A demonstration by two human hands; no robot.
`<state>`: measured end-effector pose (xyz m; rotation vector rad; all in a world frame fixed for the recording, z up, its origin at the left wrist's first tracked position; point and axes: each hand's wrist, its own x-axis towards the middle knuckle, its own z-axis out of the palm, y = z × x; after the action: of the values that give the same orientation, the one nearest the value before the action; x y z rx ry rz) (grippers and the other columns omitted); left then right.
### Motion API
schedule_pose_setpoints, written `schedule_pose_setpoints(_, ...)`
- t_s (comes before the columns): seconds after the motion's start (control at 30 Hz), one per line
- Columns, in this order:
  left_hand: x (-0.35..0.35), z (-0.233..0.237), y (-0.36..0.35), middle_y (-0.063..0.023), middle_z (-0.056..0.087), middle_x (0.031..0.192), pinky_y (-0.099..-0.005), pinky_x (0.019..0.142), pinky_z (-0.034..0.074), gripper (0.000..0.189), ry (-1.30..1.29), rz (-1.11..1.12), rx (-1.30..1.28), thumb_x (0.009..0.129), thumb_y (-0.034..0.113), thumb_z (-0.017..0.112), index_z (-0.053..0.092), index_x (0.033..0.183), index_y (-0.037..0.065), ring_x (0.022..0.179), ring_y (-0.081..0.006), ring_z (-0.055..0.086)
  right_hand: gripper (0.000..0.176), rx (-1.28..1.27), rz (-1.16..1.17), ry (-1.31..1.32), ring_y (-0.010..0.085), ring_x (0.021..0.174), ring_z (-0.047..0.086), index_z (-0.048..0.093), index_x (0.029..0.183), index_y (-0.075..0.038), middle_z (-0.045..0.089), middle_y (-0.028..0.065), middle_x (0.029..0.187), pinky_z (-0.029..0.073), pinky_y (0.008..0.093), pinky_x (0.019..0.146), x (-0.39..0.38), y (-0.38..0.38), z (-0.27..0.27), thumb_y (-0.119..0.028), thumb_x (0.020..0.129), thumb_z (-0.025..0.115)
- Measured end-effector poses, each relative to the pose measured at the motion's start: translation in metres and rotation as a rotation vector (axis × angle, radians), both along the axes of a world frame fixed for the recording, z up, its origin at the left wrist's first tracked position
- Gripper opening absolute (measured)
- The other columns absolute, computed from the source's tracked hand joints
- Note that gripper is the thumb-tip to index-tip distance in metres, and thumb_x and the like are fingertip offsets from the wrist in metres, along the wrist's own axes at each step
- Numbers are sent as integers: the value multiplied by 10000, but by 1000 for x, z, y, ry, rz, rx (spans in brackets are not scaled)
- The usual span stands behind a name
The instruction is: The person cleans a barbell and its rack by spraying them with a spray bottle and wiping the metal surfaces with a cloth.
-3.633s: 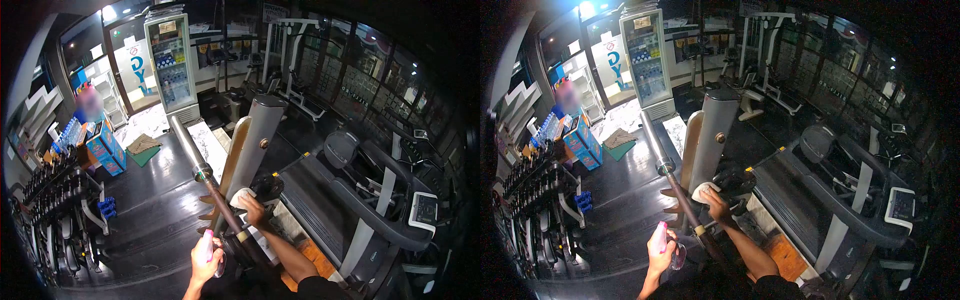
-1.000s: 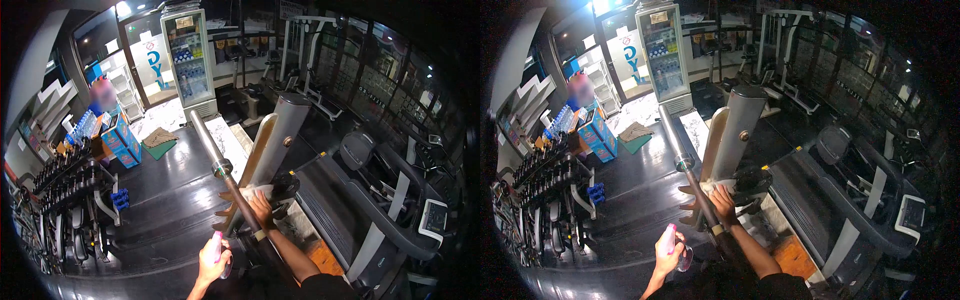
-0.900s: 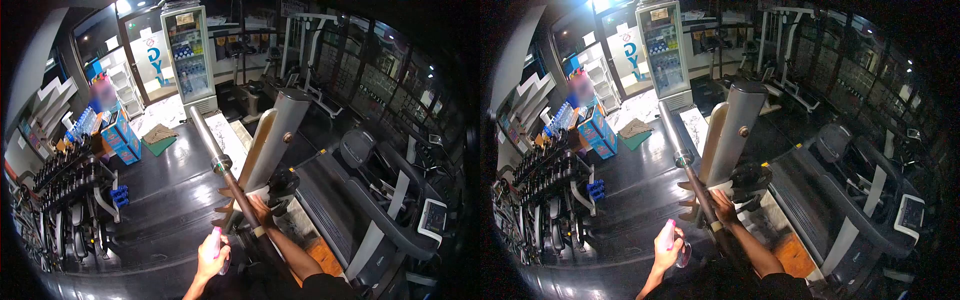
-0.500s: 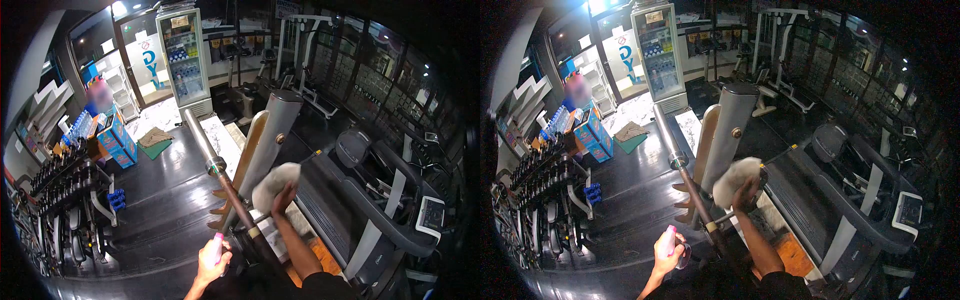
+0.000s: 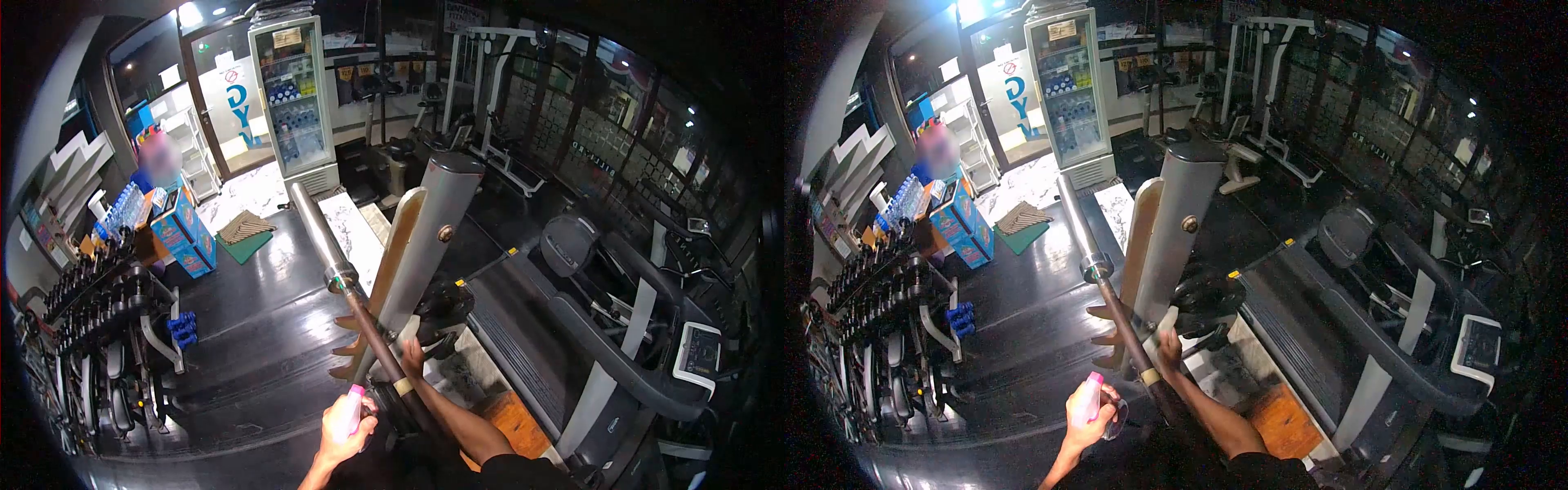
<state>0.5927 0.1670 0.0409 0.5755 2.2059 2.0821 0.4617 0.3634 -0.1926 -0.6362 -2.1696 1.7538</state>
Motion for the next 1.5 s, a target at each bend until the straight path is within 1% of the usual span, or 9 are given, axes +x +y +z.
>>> schedule_pose_setpoints(0.07,-1,3,1,-31,605,663,-250,535,474,167,24,13,68,803,80,688,596,930,23,537,-102,591,516,-211,-127,105,317,1207,488,405,1341,59,510,231,1302,353,359,1024,-21,8,4,-307,979,438)
schedule_pose_setpoints(0.23,0,13,-1,-40,619,718,-257,567,479,203,1,-32,-13,764,76,711,609,931,20,584,-118,599,601,-470,56,579,271,1360,289,220,1451,17,278,214,1480,220,377,1116,-65,74,197,-321,986,395)
schedule_pose_setpoints(0.4,-4,21,1,-62,626,795,-268,583,479,266,129,-142,-84,696,25,739,629,938,30,628,-142,600,396,-487,93,1009,180,1199,457,384,1354,-18,483,86,1299,317,306,1047,-93,110,342,-193,1000,413)
schedule_pose_setpoints(0.77,-37,21,15,-91,631,836,-295,620,505,365,310,-378,-122,689,-8,750,599,1021,8,675,-205,638,422,1128,315,985,292,1118,543,639,1003,-101,633,99,1105,415,411,968,-51,91,441,92,675,458)
schedule_pose_setpoints(0.9,-41,20,14,-98,640,855,-300,645,515,381,327,-421,-120,712,11,752,592,1057,-1,716,-209,654,479,980,204,959,310,1107,560,633,1031,-64,625,115,1128,436,408,971,-56,112,434,112,643,415)
schedule_pose_setpoints(1.1,-41,18,9,-102,644,878,-297,650,517,369,256,-458,-120,732,10,741,586,1066,-12,738,-210,660,246,254,-143,828,205,958,595,531,1154,27,628,140,1002,423,284,828,-79,138,345,-116,970,454)
schedule_pose_setpoints(1.17,-41,14,7,-101,644,879,-297,649,517,365,237,-447,-116,732,9,741,586,1062,-12,739,-209,660,379,419,-314,801,235,1012,576,486,1206,111,611,216,1091,430,339,893,-98,129,268,-197,987,457)
schedule_pose_setpoints(1.37,-41,-15,-4,-90,634,834,-269,628,500,290,263,-387,-190,753,16,727,589,1007,-5,691,-175,639,618,50,-103,317,338,1227,468,361,1343,89,472,287,1303,326,413,1022,-35,52,120,-401,970,412)
schedule_pose_setpoints(1.5,-29,-18,-15,-66,619,791,-284,633,492,225,54,-294,-163,727,12,706,596,922,28,674,-162,621,611,40,-123,-17,361,1222,441,420,1318,82,479,269,1301,301,403,1046,-1,31,122,-405,951,459)
